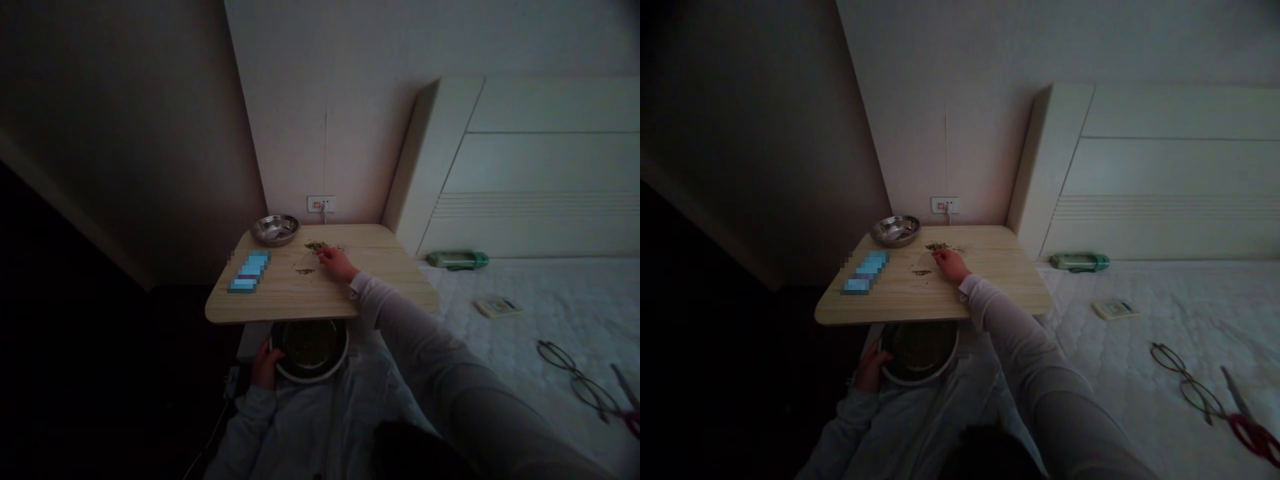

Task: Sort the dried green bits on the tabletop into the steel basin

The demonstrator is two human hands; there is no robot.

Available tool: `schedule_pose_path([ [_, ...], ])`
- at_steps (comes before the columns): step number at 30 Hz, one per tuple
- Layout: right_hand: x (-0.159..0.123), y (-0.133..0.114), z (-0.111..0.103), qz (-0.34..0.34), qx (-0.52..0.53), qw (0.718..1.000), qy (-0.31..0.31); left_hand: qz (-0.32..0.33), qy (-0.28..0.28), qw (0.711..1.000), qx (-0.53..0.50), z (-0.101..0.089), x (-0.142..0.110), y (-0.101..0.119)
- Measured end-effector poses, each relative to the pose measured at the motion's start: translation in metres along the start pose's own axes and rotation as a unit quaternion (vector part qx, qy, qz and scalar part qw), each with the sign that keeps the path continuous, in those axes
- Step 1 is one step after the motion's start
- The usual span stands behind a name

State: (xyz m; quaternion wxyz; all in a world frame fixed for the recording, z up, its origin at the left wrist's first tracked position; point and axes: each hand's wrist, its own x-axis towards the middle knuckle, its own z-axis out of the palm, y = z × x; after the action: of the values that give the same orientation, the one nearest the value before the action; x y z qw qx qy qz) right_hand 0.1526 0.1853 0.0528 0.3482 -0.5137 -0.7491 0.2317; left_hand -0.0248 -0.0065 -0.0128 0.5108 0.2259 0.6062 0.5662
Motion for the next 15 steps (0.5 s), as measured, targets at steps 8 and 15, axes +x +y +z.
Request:
schedule_pose_path([
  [8,-0.007,-0.001,0.0,0.024,0.033,0.998,-0.049,-0.015,-0.012,1.0,0.007,-0.002,0.001,0.001],
  [15,-0.013,-0.002,-0.001,-0.004,0.058,0.994,-0.091,0.005,-0.008,1.0,0.009,-0.003,0.004,0.0],
])
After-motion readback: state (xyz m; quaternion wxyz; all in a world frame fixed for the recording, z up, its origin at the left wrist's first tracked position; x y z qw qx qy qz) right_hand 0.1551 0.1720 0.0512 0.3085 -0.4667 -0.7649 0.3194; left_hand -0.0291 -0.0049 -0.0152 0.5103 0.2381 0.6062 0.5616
